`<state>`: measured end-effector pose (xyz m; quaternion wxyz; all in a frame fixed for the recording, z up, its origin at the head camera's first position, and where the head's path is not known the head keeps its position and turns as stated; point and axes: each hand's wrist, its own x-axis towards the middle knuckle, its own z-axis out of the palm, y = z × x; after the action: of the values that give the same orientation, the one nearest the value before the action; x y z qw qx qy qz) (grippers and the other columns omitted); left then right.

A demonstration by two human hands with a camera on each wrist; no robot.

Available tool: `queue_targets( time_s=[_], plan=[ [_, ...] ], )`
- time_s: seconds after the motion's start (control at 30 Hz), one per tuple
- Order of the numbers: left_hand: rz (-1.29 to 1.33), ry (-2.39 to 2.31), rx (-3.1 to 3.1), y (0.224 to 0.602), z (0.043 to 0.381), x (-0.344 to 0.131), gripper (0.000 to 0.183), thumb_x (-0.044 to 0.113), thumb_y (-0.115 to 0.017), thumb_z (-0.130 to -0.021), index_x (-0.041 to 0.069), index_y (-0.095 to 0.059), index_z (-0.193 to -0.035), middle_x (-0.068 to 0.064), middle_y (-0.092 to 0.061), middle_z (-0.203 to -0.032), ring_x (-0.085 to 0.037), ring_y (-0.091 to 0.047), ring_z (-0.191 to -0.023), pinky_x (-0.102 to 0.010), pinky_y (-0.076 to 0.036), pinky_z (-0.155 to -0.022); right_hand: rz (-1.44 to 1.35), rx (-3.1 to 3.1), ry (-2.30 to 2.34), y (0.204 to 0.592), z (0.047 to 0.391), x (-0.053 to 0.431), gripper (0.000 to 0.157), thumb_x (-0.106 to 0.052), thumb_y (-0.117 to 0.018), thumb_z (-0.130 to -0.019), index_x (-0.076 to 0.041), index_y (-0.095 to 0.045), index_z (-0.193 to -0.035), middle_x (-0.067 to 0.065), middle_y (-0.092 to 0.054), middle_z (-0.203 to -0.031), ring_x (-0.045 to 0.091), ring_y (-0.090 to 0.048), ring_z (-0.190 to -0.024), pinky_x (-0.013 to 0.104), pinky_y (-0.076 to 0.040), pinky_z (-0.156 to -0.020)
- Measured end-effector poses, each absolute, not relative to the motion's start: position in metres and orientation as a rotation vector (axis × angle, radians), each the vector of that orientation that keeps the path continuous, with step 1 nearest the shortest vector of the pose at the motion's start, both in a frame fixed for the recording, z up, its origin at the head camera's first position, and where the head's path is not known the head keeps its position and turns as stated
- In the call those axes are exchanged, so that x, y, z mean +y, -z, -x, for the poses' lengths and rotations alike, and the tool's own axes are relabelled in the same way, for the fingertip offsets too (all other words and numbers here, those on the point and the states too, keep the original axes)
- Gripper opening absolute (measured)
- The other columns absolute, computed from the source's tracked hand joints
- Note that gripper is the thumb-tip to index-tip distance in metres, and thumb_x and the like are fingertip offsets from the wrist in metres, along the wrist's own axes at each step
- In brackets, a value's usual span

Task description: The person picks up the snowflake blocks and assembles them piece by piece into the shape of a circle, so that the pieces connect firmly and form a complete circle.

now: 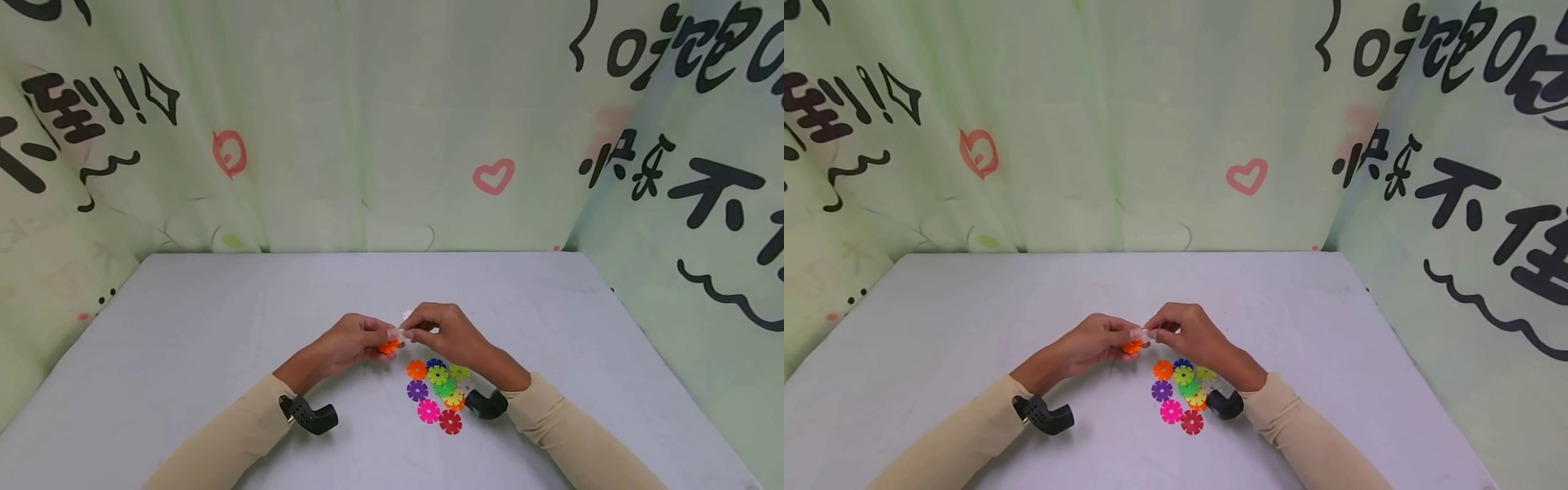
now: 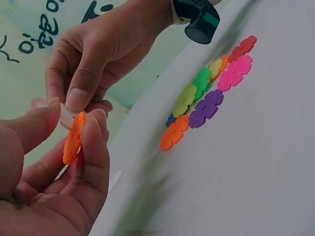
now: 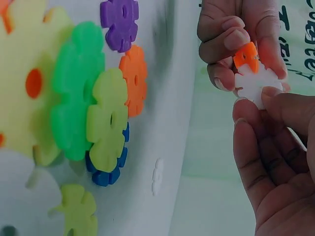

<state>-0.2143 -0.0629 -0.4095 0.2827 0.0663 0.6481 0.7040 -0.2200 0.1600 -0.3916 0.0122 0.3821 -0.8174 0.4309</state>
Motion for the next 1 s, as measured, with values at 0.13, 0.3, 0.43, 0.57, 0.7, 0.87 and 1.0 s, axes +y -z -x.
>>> queue_targets(
  time_s=[0.13,0.3,0.43,0.57,0.7,0.87,1.0],
  plan=[
    [-0.165,-1.883,1.757,0.410,0.214,-0.063,0.033,0.016,-0.065,-0.094,-0.004,-0.065,-0.120,-0.017,-0.069,-0.107,-0.022,-0.067,-0.086,-0.032,-0.055,-0.079,-1.141,-2.597,-1.233,0.391,0.222,0.161,0.022,-0.006,-0.071,-0.088,-0.003,-0.070,-0.110,0.002,-0.067,-0.094,0.014,-0.065,-0.084,0.032,-0.056,-0.075],
    [-0.129,-1.897,1.769,0.411,0.216,-0.066,0.041,0.014,-0.064,-0.095,-0.002,-0.057,-0.132,-0.017,-0.064,-0.118,-0.022,-0.068,-0.088,-0.034,-0.054,-0.083,-0.921,-2.743,-1.099,0.395,0.231,0.167,0.025,-0.004,-0.069,-0.090,-0.001,-0.068,-0.115,0.004,-0.067,-0.101,0.021,-0.065,-0.096,0.036,-0.055,-0.082],
    [-0.125,-1.910,1.748,0.411,0.216,-0.069,0.044,0.012,-0.060,-0.097,-0.005,-0.050,-0.137,-0.020,-0.060,-0.123,-0.022,-0.068,-0.090,-0.036,-0.053,-0.086,-0.747,-2.848,-1.047,0.401,0.239,0.169,0.021,-0.005,-0.068,-0.090,-0.002,-0.070,-0.111,0.005,-0.067,-0.101,0.022,-0.063,-0.095,0.035,-0.054,-0.083],
    [-0.143,-1.912,1.728,0.409,0.216,-0.070,0.044,0.011,-0.058,-0.098,-0.006,-0.048,-0.138,-0.020,-0.059,-0.125,-0.022,-0.068,-0.091,-0.036,-0.052,-0.088,-0.671,-2.884,-1.046,0.406,0.247,0.167,0.022,-0.007,-0.069,-0.090,-0.002,-0.070,-0.111,0.005,-0.067,-0.101,0.021,-0.062,-0.093,0.035,-0.054,-0.082],
    [-0.162,-1.939,1.703,0.410,0.216,-0.072,0.044,0.012,-0.058,-0.098,-0.006,-0.048,-0.138,-0.019,-0.063,-0.120,-0.025,-0.068,-0.097,-0.036,-0.051,-0.089,-0.631,-2.946,-1.027,0.407,0.255,0.160,0.025,-0.009,-0.069,-0.091,-0.001,-0.069,-0.114,0.007,-0.065,-0.103,0.022,-0.059,-0.094,0.036,-0.052,-0.084],
    [-0.198,-1.944,1.693,0.412,0.216,-0.071,0.044,0.012,-0.057,-0.099,-0.006,-0.048,-0.138,-0.017,-0.066,-0.115,-0.027,-0.068,-0.100,-0.036,-0.051,-0.090,-0.552,-3.063,-0.932,0.408,0.261,0.152,0.030,-0.011,-0.071,-0.089,-0.003,-0.069,-0.117,0.007,-0.063,-0.103,0.022,-0.056,-0.093,0.037,-0.051,-0.086],
    [-0.202,-1.935,1.674,0.411,0.216,-0.070,0.045,0.010,-0.057,-0.099,-0.009,-0.046,-0.138,-0.021,-0.065,-0.116,-0.026,-0.069,-0.096,-0.037,-0.052,-0.088,-0.512,-3.102,-0.881,0.411,0.264,0.148,0.031,-0.012,-0.073,-0.087,-0.003,-0.069,-0.117,0.006,-0.060,-0.098,0.021,-0.054,-0.087,0.034,-0.051,-0.082]
  ],
)
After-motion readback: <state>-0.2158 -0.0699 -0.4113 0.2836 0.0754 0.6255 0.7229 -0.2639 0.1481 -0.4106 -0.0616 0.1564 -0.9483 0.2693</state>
